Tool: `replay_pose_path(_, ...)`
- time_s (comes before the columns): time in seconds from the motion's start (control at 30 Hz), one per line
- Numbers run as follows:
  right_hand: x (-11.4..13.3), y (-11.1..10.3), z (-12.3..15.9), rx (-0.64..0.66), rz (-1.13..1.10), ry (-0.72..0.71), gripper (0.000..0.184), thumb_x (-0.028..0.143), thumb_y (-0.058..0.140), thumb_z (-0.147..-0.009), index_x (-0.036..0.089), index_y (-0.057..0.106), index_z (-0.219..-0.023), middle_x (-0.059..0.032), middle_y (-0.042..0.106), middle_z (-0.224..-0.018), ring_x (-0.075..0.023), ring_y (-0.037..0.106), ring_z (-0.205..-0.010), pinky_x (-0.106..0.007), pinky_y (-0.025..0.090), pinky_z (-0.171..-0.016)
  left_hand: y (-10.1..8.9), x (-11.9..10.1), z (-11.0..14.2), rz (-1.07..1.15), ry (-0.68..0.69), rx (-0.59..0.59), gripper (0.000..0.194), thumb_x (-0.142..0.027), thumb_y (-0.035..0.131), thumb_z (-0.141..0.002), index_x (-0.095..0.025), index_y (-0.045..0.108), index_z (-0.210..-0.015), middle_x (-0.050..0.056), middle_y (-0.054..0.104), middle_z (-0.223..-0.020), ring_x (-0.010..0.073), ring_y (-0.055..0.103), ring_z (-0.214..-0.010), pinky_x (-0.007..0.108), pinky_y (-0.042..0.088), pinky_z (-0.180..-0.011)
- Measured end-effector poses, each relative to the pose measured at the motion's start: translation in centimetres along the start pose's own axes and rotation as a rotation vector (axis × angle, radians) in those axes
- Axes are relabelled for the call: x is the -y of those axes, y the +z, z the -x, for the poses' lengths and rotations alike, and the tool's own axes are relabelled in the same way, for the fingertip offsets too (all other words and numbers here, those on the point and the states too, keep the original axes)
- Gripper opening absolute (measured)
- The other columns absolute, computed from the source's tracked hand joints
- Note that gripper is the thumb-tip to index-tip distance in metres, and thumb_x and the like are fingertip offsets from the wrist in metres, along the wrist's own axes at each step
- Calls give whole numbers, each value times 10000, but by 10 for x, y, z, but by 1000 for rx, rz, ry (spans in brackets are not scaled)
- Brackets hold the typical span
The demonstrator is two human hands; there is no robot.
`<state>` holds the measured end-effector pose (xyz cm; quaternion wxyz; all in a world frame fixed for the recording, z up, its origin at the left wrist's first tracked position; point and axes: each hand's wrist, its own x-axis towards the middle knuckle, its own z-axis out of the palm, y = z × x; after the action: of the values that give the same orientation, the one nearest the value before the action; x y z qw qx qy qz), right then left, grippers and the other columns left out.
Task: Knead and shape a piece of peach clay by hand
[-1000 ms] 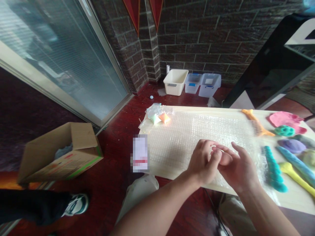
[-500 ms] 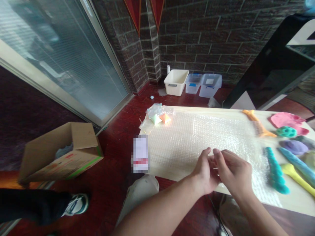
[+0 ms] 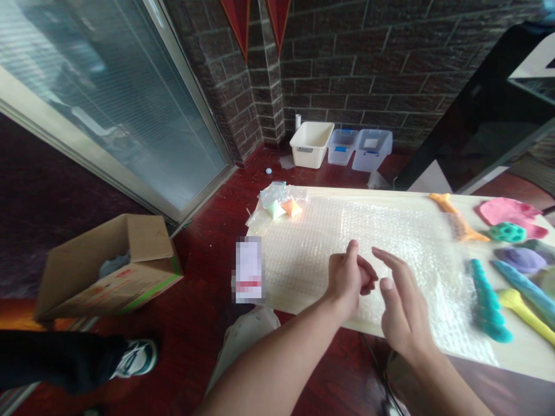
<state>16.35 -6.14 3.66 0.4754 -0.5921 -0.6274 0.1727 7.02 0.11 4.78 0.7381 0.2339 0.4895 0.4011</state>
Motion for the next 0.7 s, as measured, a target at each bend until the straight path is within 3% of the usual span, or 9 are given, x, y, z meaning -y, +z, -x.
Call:
replay_pose_path(0.07,-4,-1,-4,-100,-278,252,424,535,464,-1043,243,655,-1285,-147,657,-1375,-352,650,-1231,-538,529,-996,0,-2,-2,-14,3,42,682,-653,493,-951,-191,520,-450,17,467,-426,102,372,-353,273,226,-424)
replay_pose_path(0.13,-8,0,-8,-129,-564,494,375,563,521,-1004,260,692,-1146,-115,690,-1296,-317,698,-1111,-458,588,-866,-1,-3,-5,-23,42,47,682,-647,508,-939,-203,479,-421,9,451,-408,96,357,-331,267,225,-416)
replay_pose_path(0.27,-10,6,-10,-18,-895,783,407,616,579,-924,240,733,-936,-87,746,-980,-278,723,-857,-424,618,-754,-6,-3,-2,-193,214,68,704,-635,390,-992,-226,485,-427,7,417,-394,127,409,-379,291,352,-484)
replay_pose_path(0.37,-7,10,-8,105,-1002,830,447,663,579,-900,244,722,-841,-71,712,-744,-303,730,-802,-463,620,-784,-10,0,10,-475,473,158,606,-551,345,-1031,-226,626,-604,62,610,-618,208,613,-657,353,497,-737)
replay_pose_path(0.43,-6,10,-9,129,-1016,831,503,713,543,-901,250,717,-805,-68,691,-670,-322,741,-804,-482,618,-786,-10,5,19,-651,621,263,447,-497,405,-1019,-231,703,-818,107,710,-893,279,662,-936,415,487,-953)
replay_pose_path(0.5,-7,8,-11,118,-998,808,583,770,473,-909,255,718,-786,-75,695,-669,-325,749,-798,-487,618,-759,-8,11,27,-755,707,375,348,-465,484,-983,-221,725,-1038,147,720,-1116,341,633,-1143,477,409,-1115)
replay_pose_path(0.57,-10,3,-15,66,-972,789,614,795,441,-911,263,706,-756,-75,693,-669,-314,748,-757,-470,615,-700,-7,15,33,-802,757,467,404,-451,519,-963,-195,698,-1218,179,697,-1276,380,578,-1300,522,302,-1218)
replay_pose_path(0.7,-12,-8,-21,-71,-888,863,456,675,628,-886,247,700,-745,-34,633,-581,-246,670,-550,-387,567,-525,-8,8,38,-866,802,522,442,-443,458,-999,-210,666,-1312,151,662,-1424,375,416,-1508,583,91,-1290)
